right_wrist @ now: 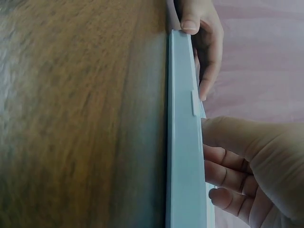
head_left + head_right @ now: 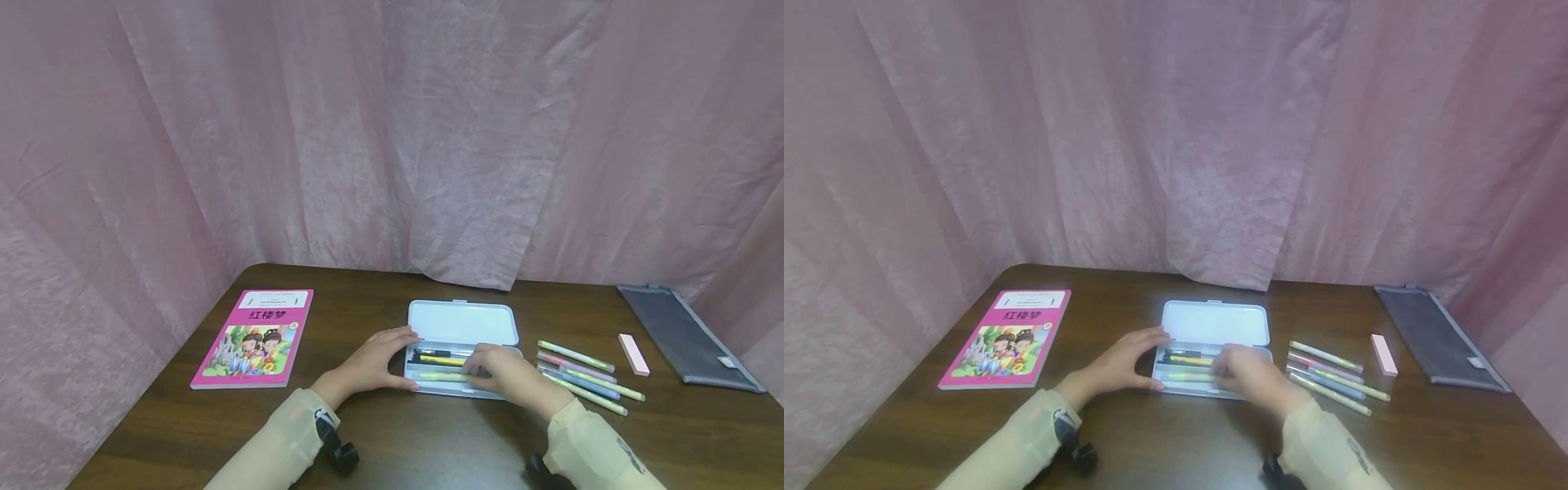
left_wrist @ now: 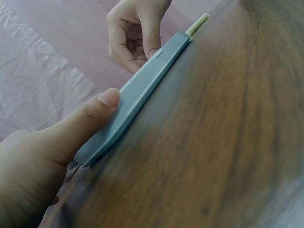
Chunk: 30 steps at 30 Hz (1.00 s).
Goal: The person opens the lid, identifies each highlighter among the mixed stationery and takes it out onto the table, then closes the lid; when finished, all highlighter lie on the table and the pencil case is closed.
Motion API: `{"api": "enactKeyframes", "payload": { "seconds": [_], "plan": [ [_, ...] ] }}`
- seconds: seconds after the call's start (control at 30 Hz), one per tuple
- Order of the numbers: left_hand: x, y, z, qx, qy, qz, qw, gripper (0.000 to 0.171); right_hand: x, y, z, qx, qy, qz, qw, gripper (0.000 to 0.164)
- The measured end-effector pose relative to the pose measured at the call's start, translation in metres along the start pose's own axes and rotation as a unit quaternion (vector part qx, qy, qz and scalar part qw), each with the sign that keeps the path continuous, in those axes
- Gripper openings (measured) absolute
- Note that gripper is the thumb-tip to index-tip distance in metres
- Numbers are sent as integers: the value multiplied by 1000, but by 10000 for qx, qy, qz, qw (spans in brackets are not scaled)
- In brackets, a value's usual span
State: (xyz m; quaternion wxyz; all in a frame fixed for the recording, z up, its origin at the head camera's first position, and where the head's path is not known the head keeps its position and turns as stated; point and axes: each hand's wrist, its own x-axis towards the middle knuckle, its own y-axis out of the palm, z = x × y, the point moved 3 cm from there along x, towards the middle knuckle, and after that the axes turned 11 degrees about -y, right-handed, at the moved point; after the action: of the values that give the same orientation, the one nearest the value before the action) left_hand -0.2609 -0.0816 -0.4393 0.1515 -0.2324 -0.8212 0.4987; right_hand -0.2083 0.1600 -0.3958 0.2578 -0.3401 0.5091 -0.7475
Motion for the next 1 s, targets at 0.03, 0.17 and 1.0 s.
{"api": "enactKeyframes", "payload": {
  "seconds": [0.03,0.17,1.0],
  "plan": [
    [0,0,0,4,-1,-5,10000,82,0,0,0,-12,-17,-8,10000,9],
    [1,0,1,35,-20,-13,10000,82,1,-1,1,-67,-101,-49,9999,9],
    [0,1,0,21,-39,40,10000,83,3,4,2,-465,-88,40,9989,8]
  ]
}}
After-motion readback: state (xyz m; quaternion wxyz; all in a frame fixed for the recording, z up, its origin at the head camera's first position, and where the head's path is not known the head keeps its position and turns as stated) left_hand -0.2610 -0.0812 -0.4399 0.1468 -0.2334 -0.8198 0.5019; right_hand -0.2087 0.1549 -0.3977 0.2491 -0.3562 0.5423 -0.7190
